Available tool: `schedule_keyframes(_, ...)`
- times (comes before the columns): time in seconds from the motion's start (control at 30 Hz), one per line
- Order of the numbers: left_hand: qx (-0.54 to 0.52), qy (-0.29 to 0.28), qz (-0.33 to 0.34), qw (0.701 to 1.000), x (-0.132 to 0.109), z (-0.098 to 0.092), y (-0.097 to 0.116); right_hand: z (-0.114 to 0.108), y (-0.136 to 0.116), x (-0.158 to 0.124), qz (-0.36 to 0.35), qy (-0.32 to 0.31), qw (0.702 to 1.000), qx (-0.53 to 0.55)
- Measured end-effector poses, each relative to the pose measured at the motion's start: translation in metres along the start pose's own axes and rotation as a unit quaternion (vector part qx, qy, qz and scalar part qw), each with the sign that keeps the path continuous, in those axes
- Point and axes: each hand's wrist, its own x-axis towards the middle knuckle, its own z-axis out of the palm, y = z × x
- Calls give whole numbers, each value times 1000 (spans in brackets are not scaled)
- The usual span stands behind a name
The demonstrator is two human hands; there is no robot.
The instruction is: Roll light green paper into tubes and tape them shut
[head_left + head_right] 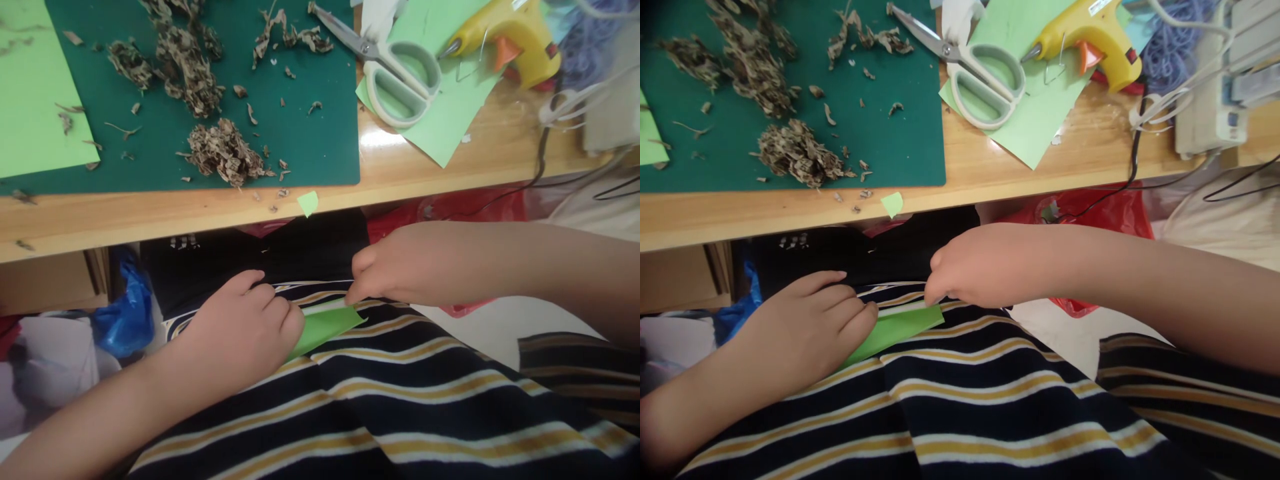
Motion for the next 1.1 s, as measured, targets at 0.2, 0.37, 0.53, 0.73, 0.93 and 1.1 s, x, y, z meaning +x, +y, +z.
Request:
schedule_keyframes(0.2,-19,-7,-13,1000,-5,4,-1,5,2,3,-25,14,1000,-3)
schedule_keyframes(0.37,-51,-33,-72,996,-6,5,-2,9,-3,7,5,43,997,-68)
schedule_keyframes(0.53,-73,-49,-88,992,-6,4,-4,6,-12,14,55,13,990,-128)
schedule_keyframes(0.73,-63,-112,-117,985,-2,-5,-9,5,-16,14,66,33,982,-176)
schedule_keyframes(0.93,-65,-96,-145,983,27,-16,-3,-10,-23,13,76,47,980,-177)
schedule_keyframes(1.1,-133,-112,-106,979,49,-25,-8,-23,-25,9,98,88,981,-139)
